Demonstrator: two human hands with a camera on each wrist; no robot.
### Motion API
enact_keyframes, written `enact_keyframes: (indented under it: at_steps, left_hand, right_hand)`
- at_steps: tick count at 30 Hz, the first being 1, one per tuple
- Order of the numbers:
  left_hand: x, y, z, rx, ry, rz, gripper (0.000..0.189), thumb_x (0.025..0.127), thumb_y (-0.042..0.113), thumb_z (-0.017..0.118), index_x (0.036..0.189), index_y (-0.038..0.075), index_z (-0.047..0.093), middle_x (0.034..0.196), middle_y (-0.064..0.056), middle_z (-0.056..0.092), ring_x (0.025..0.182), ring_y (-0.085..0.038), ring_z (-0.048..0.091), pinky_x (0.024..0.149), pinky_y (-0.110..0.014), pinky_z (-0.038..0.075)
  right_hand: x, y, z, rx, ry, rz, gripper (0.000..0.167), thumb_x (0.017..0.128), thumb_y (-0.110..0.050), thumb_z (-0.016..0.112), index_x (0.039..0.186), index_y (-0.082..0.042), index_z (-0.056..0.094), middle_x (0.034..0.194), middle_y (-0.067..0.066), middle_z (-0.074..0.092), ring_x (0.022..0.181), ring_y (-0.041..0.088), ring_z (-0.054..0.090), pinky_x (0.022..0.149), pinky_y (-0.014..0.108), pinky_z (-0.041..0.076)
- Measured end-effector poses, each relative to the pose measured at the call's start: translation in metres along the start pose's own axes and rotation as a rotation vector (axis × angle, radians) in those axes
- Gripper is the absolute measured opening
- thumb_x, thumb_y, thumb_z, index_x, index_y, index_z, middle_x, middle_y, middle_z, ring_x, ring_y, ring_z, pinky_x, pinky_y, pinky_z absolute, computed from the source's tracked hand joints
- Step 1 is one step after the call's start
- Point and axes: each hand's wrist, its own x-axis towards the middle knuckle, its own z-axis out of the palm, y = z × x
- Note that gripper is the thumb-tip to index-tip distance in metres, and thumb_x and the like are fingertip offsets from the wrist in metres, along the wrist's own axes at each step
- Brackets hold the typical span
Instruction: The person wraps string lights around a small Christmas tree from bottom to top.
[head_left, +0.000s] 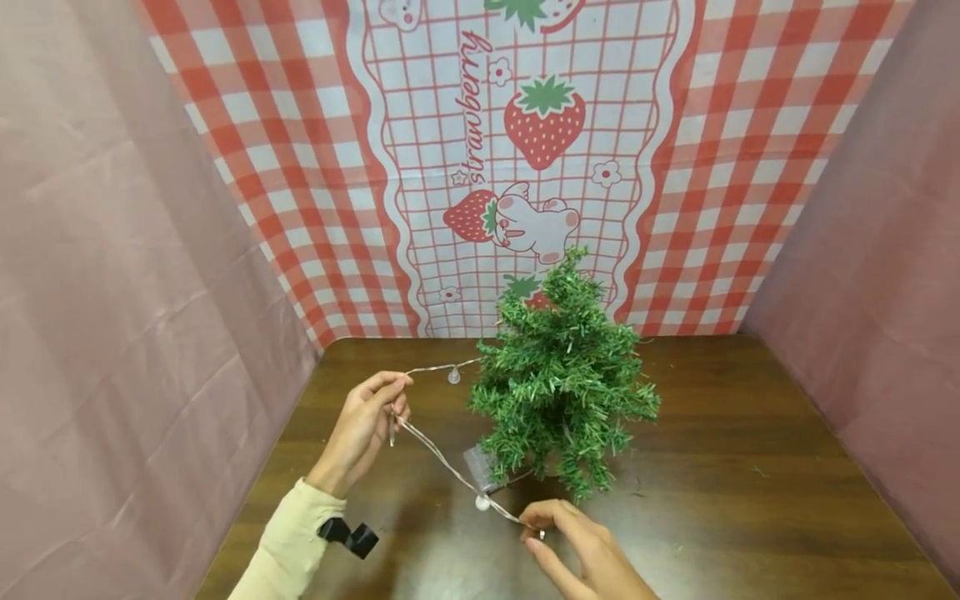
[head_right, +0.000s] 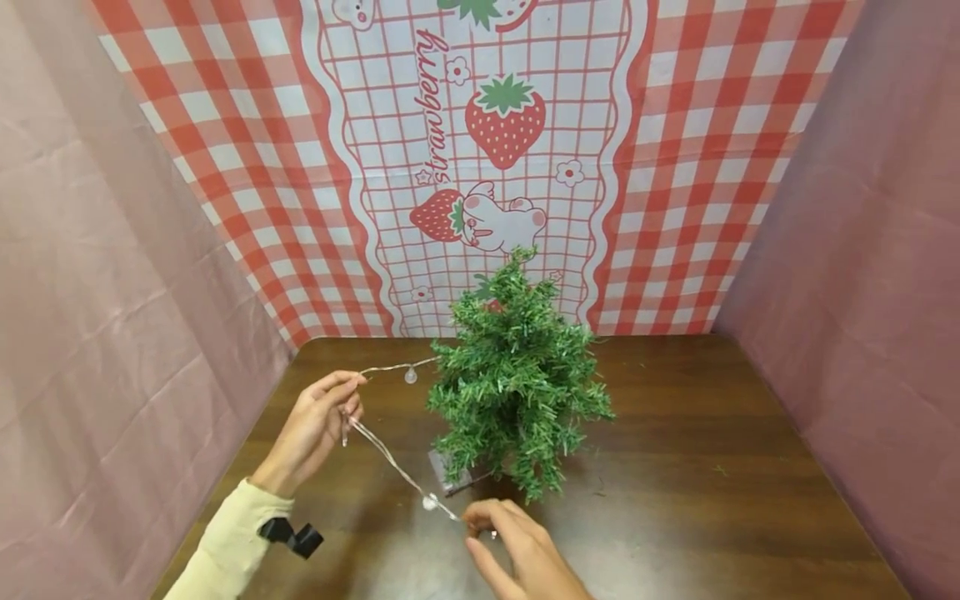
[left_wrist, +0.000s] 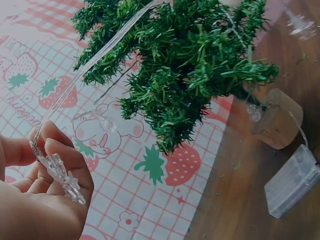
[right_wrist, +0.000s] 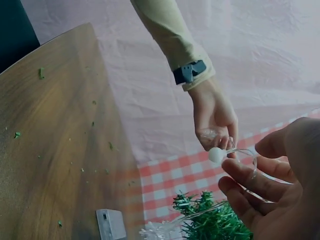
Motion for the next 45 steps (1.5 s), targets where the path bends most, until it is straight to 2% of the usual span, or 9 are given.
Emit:
enact_keyframes:
  at_steps: [7,14,17,24,31,34,38,42,45]
  left_hand:
    - [0.025,0.017,0.008,0.072,0.054,0.107,0.020,0.102,0.014,0.056,0.111,-0.004,0.059,0.068,-0.003,0.057,0.055,-0.011,0.054,0.046,-0.019,0.042]
    - [0.065,0.035,0.023,0.221,0.098,0.237,0.022,0.103,0.016,0.054,0.114,-0.001,0.063,0.072,-0.006,0.068,0.052,-0.012,0.058,0.043,-0.019,0.041]
    - [0.082,0.035,0.027,0.259,0.136,0.203,0.028,0.104,0.019,0.053,0.120,-0.001,0.064,0.081,-0.005,0.073,0.055,-0.012,0.060,0.043,-0.018,0.041]
    - [0.101,0.017,0.021,0.407,0.182,0.006,0.030,0.105,0.019,0.052,0.130,0.009,0.064,0.100,-0.014,0.075,0.060,-0.014,0.066,0.043,-0.018,0.038]
    - [0.097,-0.005,-0.002,0.400,0.111,-0.125,0.028,0.104,0.010,0.050,0.128,0.004,0.064,0.097,-0.017,0.074,0.063,-0.013,0.067,0.044,-0.019,0.040]
    - [0.094,-0.013,-0.009,0.393,0.031,-0.164,0.029,0.104,0.008,0.048,0.125,-0.004,0.064,0.094,-0.010,0.074,0.065,-0.011,0.066,0.047,-0.019,0.041]
    - [0.092,-0.019,-0.013,0.378,-0.120,-0.202,0.031,0.103,0.004,0.044,0.127,-0.007,0.062,0.108,-0.015,0.072,0.061,-0.010,0.060,0.047,-0.020,0.038]
    - [0.093,-0.018,-0.008,0.407,-0.218,-0.182,0.035,0.103,0.002,0.041,0.130,-0.001,0.063,0.131,-0.021,0.062,0.055,-0.007,0.050,0.044,-0.019,0.034]
    - [0.099,-0.011,0.003,0.369,-0.198,-0.110,0.037,0.104,0.003,0.041,0.135,0.004,0.061,0.138,-0.014,0.059,0.053,-0.006,0.046,0.043,-0.018,0.033]
  right_hand:
    - [0.002,-0.008,0.001,0.032,-0.073,0.037,0.030,0.096,-0.011,0.067,0.120,-0.023,0.056,0.108,-0.016,0.062,0.096,0.004,0.062,0.079,0.028,0.055]
    - [0.021,-0.005,0.004,0.066,-0.056,-0.062,0.028,0.096,-0.003,0.063,0.118,-0.020,0.060,0.111,-0.008,0.064,0.096,0.007,0.063,0.081,0.024,0.055]
    - [0.029,-0.007,0.006,0.097,-0.058,-0.068,0.029,0.098,-0.004,0.061,0.121,-0.021,0.061,0.115,-0.005,0.064,0.099,0.008,0.063,0.082,0.025,0.055]
    - [0.043,-0.008,0.013,0.159,-0.074,-0.102,0.023,0.099,-0.004,0.059,0.117,-0.016,0.065,0.120,0.002,0.063,0.102,0.012,0.064,0.080,0.025,0.056]
    - [0.049,-0.012,0.002,0.150,-0.063,-0.046,0.026,0.097,-0.005,0.062,0.121,-0.016,0.066,0.121,0.002,0.064,0.082,0.003,0.061,0.067,0.019,0.053]
    - [0.051,-0.009,-0.003,0.146,-0.031,-0.046,0.028,0.094,-0.002,0.065,0.118,-0.017,0.068,0.117,0.002,0.066,0.077,0.002,0.058,0.062,0.019,0.052]
    - [0.049,-0.007,-0.006,0.156,0.030,-0.014,0.027,0.090,0.001,0.069,0.108,-0.019,0.072,0.108,-0.001,0.069,0.087,0.008,0.062,0.070,0.024,0.054]
    - [0.045,-0.007,-0.009,0.170,0.058,-0.004,0.027,0.089,0.002,0.070,0.103,-0.020,0.072,0.104,-0.003,0.070,0.096,0.014,0.065,0.082,0.027,0.054]
    - [0.042,-0.009,-0.011,0.214,0.051,-0.038,0.031,0.087,0.007,0.069,0.104,-0.018,0.071,0.103,-0.001,0.069,0.092,0.014,0.066,0.080,0.026,0.055]
